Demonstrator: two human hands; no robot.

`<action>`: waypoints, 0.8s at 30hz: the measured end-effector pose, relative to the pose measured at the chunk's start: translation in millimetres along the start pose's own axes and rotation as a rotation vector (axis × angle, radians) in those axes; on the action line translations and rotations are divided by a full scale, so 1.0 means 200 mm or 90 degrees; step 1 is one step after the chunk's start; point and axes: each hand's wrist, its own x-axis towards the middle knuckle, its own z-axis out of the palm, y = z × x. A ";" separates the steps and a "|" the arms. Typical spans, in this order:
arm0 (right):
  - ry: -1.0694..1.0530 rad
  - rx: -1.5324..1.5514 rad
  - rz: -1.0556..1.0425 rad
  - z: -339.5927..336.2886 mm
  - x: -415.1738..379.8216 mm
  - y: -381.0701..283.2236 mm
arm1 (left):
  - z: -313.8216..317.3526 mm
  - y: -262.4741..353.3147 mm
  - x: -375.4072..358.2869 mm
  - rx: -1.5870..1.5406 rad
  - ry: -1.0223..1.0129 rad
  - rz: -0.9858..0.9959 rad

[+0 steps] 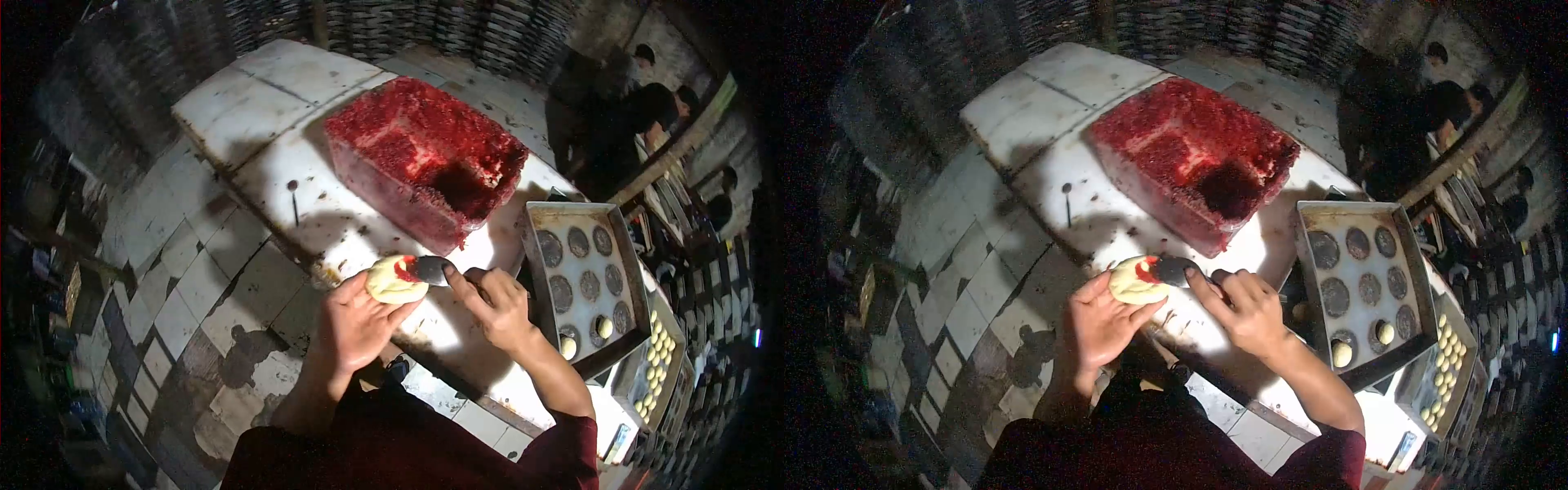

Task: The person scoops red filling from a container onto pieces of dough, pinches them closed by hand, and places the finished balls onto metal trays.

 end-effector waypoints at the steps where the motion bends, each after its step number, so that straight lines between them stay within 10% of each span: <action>1: -0.002 -0.017 -0.046 0.01 -0.03 -0.01 | -0.05 0.01 -0.04 0.030 0.038 0.007; 6: -0.203 0.149 0.024 0.04 -0.16 -0.02 | -0.28 0.11 -0.29 -0.021 -0.052 -0.023; 8: -0.299 0.350 0.262 0.10 -0.21 0.00 | -0.36 0.12 -0.37 0.252 -0.004 0.032; 10: -0.342 0.710 0.603 0.21 -0.37 -0.01 | -0.54 0.12 -0.40 0.117 -0.190 0.025; 14: -0.227 0.876 0.788 0.24 -0.53 -0.26 | -0.71 0.05 -0.51 0.086 -0.176 -0.047; 24: -0.160 0.752 0.782 0.00 -0.41 -0.63 | -0.71 -0.23 -0.57 0.071 -0.061 -0.027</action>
